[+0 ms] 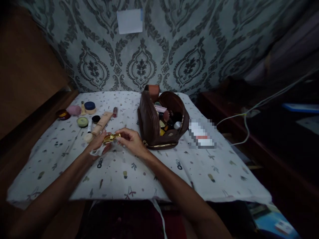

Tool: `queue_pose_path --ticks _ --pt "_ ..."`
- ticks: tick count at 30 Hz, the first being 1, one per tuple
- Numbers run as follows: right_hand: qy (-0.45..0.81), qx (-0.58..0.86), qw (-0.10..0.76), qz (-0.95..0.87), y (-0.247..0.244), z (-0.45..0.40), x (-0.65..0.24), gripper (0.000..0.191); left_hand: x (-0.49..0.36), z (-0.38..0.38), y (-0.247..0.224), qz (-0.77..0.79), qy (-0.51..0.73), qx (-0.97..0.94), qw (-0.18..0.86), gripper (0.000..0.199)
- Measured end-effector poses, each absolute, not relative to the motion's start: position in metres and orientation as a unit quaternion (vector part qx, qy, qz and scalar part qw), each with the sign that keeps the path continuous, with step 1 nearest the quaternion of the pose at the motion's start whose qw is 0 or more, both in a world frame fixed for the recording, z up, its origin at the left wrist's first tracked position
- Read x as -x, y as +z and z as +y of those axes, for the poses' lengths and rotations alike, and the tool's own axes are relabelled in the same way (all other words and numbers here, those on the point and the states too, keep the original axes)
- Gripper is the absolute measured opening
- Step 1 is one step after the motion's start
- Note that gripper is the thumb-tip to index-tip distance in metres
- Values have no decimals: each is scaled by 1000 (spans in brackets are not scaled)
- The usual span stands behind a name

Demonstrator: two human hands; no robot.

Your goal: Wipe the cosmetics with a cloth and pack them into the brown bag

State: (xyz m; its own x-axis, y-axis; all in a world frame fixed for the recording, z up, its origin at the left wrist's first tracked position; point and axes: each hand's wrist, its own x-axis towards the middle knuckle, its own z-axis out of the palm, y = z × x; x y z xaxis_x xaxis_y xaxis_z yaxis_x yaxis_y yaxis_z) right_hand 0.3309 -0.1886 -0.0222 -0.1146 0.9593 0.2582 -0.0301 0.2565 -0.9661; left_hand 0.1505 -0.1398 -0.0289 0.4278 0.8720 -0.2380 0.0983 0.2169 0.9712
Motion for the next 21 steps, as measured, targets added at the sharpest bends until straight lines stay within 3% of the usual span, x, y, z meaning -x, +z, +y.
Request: queue_pose_path --ticks 5,12,17,21 --pt "295 431 501 -690 -6 -203 -333 25 -154 -148 -13 536 318 -595 508 65" --pt "199 414 495 -737 18 -238 -363 22 -179 -165 4 434 313 -718 446 56" --pt "152 491 539 -668 47 -274 -407 18 -205 -179 32 382 275 -791 390 43" --pt "98 542 614 -566 68 -293 -446 18 -234 -183 61 301 260 -871 288 40"
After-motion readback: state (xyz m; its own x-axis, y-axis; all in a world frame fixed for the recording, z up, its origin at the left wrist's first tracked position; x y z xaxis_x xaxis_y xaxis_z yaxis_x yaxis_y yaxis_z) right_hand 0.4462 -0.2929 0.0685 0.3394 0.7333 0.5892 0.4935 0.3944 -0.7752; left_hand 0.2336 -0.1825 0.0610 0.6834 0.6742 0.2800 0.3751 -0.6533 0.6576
